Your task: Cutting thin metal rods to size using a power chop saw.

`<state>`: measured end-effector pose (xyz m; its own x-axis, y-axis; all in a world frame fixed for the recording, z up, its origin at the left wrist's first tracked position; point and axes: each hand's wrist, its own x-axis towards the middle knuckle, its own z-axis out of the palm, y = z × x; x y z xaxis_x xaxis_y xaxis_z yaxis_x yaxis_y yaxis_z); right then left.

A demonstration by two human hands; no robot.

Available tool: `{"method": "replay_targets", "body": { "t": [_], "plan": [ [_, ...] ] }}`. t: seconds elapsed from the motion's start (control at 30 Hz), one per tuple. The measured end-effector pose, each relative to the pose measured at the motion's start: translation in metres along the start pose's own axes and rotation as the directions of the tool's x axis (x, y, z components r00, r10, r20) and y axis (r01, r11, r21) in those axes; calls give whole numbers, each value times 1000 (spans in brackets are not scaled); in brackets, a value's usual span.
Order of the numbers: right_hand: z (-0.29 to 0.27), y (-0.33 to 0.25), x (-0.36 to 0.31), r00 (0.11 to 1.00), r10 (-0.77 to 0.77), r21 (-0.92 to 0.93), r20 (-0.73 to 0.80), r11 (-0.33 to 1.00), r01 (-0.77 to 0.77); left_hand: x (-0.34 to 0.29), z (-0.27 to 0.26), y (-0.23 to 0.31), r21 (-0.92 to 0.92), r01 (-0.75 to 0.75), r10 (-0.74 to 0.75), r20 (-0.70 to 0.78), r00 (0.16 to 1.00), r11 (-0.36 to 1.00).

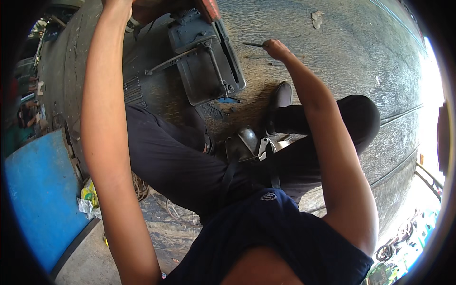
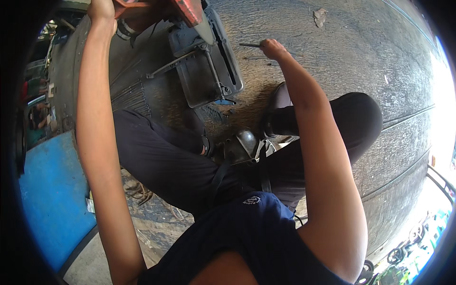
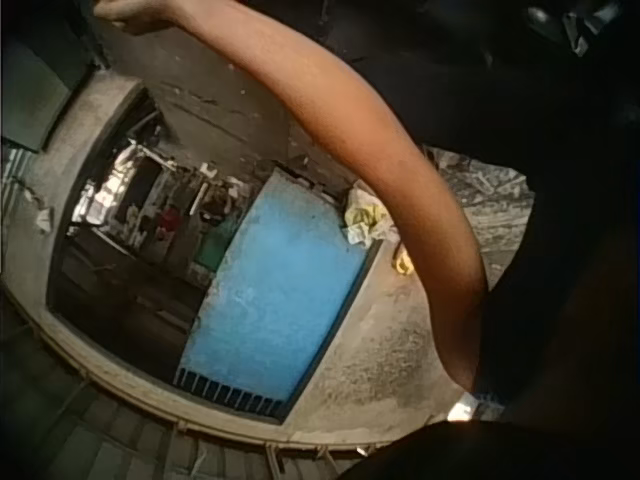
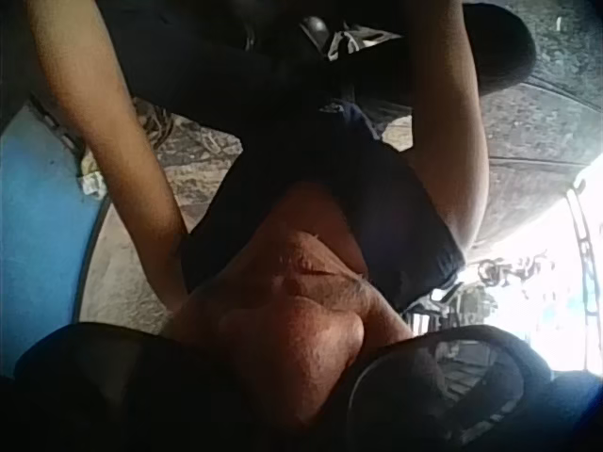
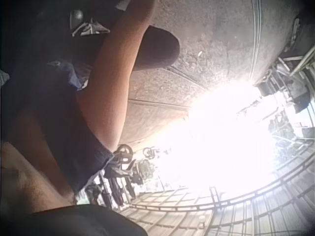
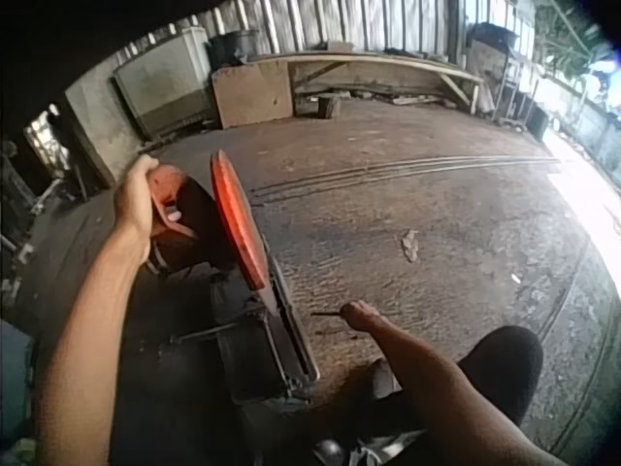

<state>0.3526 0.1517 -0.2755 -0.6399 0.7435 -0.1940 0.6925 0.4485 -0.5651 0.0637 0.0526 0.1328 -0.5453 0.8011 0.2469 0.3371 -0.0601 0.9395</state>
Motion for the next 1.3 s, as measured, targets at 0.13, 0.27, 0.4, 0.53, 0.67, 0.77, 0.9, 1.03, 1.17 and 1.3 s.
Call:
{"method": "replay_targets", "body": {
  "t": [0.13,0.27,0.4,0.53,0.67,0.77,0.9,1.03,1.17,1.3],
  "plan": [
    [27,13,-5,990,46,-22,-134,999,-50,0,1,0,28,-14,15,-25,1000,1000],
    [37,22,-25,896,219,184,-386,970,-157,14,2,-3,44,79,-73,-119,990,996],
    [51,21,-49,734,659,251,-165,748,-615,34,-7,-20,34,133,-132,-16,991,991],
    [102,-19,-84,685,704,307,186,621,-721,42,-12,-20,276,7,-5,-7,1000,961],
    [132,-90,-124,673,354,750,649,-151,-644,39,-20,19,254,46,-51,11,999,966],
    [130,-138,-127,844,263,746,468,393,-537,38,-35,40,223,699,-733,241,636,679],
    [120,-178,-123,820,446,266,358,794,-547,3,-49,-26,326,-311,244,231,942,893],
    [139,-242,-128,943,330,-105,-37,938,-332,1,-50,-49,467,-378,197,391,899,799],
    [187,-300,-154,966,-232,250,-116,934,254,-2,-46,-36,475,-345,147,405,903,809],
    [196,-231,-155,569,456,343,684,488,-803,-12,-64,-31,483,-463,260,429,865,744]
  ]
}}
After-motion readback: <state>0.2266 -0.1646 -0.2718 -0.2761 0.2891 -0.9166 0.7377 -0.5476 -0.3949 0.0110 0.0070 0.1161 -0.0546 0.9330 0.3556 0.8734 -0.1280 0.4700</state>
